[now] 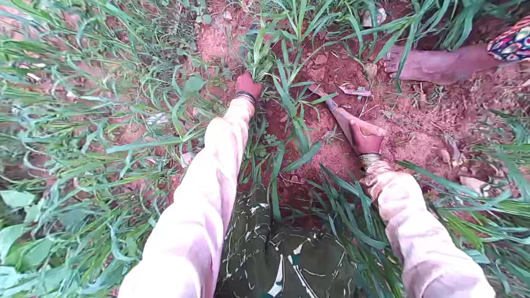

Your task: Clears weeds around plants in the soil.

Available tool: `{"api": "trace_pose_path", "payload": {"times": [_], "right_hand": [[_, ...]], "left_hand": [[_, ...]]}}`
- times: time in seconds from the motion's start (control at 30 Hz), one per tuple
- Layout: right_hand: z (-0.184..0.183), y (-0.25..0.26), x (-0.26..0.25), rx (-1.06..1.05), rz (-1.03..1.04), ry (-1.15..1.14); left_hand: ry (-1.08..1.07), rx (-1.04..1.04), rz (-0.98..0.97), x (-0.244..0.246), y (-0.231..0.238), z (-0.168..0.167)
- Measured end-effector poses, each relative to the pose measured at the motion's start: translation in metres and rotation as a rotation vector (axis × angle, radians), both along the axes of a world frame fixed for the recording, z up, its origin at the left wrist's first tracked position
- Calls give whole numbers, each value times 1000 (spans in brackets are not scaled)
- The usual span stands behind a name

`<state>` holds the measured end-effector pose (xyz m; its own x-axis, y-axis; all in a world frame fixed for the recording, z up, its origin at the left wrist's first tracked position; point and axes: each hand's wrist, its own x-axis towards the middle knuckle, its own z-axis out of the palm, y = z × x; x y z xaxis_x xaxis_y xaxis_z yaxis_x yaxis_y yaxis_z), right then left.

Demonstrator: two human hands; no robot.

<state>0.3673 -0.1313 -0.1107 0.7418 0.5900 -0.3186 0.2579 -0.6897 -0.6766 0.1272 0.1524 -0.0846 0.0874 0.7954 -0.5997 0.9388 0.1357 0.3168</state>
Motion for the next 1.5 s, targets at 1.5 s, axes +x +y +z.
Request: {"api": "trace_pose_path", "payload": {"times": [1.5], "right_hand": [[-14, -25, -58, -1, 126, -196]], "left_hand": [[307, -515, -701, -65, -92, 22]]}}
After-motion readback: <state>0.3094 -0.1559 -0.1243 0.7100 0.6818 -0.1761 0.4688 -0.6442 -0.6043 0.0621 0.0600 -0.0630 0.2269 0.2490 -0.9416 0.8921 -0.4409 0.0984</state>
